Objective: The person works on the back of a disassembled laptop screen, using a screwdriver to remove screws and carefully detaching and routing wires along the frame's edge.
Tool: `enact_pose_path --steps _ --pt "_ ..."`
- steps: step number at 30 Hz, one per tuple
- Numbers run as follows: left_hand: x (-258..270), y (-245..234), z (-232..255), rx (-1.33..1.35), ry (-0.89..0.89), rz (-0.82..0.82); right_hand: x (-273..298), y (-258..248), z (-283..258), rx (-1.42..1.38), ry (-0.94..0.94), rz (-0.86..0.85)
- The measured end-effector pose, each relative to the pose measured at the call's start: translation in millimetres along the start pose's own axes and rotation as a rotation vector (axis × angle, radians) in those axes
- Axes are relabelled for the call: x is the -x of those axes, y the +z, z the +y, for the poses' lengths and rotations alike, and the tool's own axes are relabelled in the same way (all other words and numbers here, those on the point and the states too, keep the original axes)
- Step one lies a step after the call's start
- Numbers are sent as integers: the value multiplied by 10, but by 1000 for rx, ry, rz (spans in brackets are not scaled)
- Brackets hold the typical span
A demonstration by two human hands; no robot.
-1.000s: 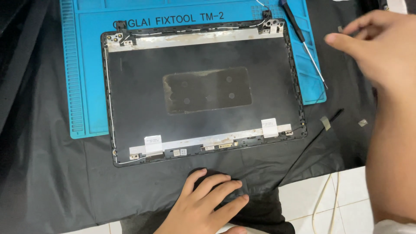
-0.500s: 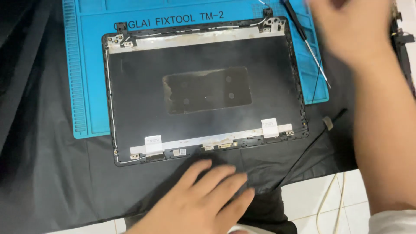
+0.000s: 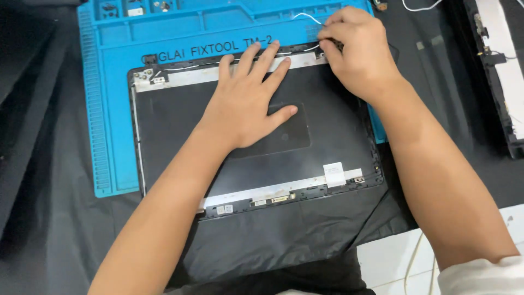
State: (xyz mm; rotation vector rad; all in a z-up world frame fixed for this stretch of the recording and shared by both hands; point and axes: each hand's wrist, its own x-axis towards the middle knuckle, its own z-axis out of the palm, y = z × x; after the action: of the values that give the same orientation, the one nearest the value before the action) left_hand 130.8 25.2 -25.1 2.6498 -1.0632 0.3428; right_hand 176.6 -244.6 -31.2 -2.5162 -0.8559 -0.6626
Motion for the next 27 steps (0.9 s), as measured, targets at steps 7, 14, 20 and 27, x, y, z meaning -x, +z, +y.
enact_pose_path --steps 7,14,20,27 --pt "-14 -21 -5 42 -3 -36 -75 33 -75 -194 102 77" --pt "-27 -29 8 60 9 -68 -101 17 -172 -318 86 181" --pt "-44 -39 14 61 -15 -107 -154 -103 -323 -129 -8 60" --pt "-37 -63 27 50 -38 -147 -365 -134 -382 -140 -6 -156"
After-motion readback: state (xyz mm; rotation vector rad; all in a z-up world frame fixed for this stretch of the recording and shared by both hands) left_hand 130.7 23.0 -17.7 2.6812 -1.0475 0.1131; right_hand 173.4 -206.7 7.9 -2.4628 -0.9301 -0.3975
